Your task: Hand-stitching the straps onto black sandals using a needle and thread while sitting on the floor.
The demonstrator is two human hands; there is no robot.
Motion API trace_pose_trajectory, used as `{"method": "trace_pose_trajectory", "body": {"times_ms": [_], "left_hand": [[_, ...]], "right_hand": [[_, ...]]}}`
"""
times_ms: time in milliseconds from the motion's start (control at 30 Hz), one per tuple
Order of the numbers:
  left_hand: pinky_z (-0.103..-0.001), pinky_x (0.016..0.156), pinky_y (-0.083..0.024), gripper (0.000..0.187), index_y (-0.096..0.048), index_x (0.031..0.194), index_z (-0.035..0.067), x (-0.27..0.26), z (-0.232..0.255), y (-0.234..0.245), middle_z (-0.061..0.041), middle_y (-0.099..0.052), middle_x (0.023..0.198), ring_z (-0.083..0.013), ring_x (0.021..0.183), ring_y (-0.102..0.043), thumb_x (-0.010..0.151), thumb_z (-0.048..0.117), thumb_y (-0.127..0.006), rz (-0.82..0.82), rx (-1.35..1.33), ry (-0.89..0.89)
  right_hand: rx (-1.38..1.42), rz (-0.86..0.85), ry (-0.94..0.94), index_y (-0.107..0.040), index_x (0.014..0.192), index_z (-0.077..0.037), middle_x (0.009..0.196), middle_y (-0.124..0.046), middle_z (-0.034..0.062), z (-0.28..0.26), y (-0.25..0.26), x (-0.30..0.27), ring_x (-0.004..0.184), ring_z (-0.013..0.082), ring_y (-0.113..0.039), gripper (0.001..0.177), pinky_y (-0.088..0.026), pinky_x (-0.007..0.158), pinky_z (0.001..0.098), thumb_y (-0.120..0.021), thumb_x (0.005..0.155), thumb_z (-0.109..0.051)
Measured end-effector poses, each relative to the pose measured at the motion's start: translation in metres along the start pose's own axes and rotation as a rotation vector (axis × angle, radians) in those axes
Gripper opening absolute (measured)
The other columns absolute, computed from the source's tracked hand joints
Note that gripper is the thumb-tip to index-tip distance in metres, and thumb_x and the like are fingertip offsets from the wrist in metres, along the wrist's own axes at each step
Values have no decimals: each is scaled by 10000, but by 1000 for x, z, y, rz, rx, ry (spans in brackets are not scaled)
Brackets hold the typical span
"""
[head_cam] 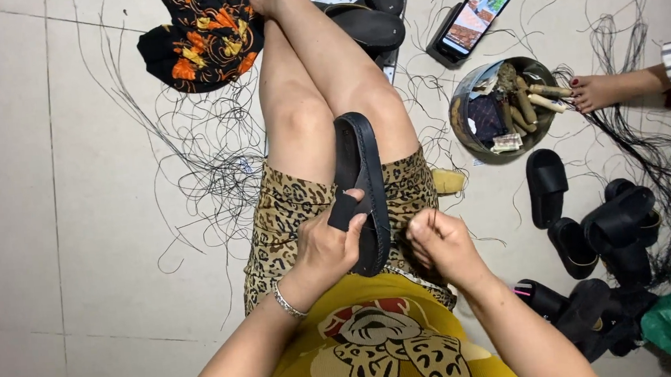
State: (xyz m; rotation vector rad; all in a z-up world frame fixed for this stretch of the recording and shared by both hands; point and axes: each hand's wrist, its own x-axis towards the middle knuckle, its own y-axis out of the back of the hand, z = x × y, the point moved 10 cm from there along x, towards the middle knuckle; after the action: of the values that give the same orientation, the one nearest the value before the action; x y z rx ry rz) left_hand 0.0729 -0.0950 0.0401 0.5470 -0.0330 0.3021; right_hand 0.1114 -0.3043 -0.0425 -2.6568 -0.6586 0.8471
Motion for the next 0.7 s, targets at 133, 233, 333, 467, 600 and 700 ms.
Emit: {"method": "trace_pose_trajectory", "body": {"times_ms": [133, 233, 333, 467, 600, 700], "left_hand": [[-416, 583, -576, 295, -704, 1202, 48, 0, 0, 0, -152, -755, 853, -371, 713, -736, 929, 161, -693, 31, 2, -16], [-412, 584, -579, 303, -706, 1203, 63, 0, -1, -2, -154, -757, 860, -371, 721, -737, 922, 175, -709, 29, -13, -24], [-406, 584, -582, 299, -708, 1195, 57, 1, 1, 1, -161, -765, 893, -378, 728, -742, 919, 171, -717, 33, -37, -32], [-417, 574, -575, 296, -711, 1184, 53, 1, 0, 2, -158, -770, 919, -386, 729, -739, 920, 186, -720, 48, -43, -38], [-389, 594, -580, 310, -707, 1211, 79, -3, 0, 0, -127, -769, 943, -347, 737, -739, 930, 210, -715, 76, 4, -83], [-369, 572, -575, 326, -696, 1222, 44, -2, 2, 4, -137, -769, 923, -339, 703, -737, 936, 199, -707, 112, -15, -124]], "right_hand": [[-275, 3, 36, -645, 1034, 50, 642, -508, 51, -21, 8, -14, 402, 65, -398, 150, -369, 346, 211, -616, 990, -91], [-459, 16, 149, -742, 1013, 33, 885, -742, 163, -34, -5, -16, 658, 147, -609, 141, -516, 568, 283, -719, 911, -62], [-333, 1, 236, -721, 859, 29, 870, -702, 209, -38, -27, -9, 665, 199, -598, 136, -518, 561, 316, -674, 958, -52], [122, -11, 67, -530, 902, 9, 652, -439, 91, -7, -10, 5, 455, 92, -387, 277, -398, 340, 222, -546, 1074, -207], [-86, -10, 61, -532, 882, -8, 657, -485, 90, -32, -19, -3, 472, 101, -442, 290, -417, 368, 220, -511, 1089, -211], [-512, 4, 191, -685, 1020, 24, 929, -713, 181, -46, -21, -4, 609, 123, -579, 152, -518, 502, 268, -692, 930, -99]]}}
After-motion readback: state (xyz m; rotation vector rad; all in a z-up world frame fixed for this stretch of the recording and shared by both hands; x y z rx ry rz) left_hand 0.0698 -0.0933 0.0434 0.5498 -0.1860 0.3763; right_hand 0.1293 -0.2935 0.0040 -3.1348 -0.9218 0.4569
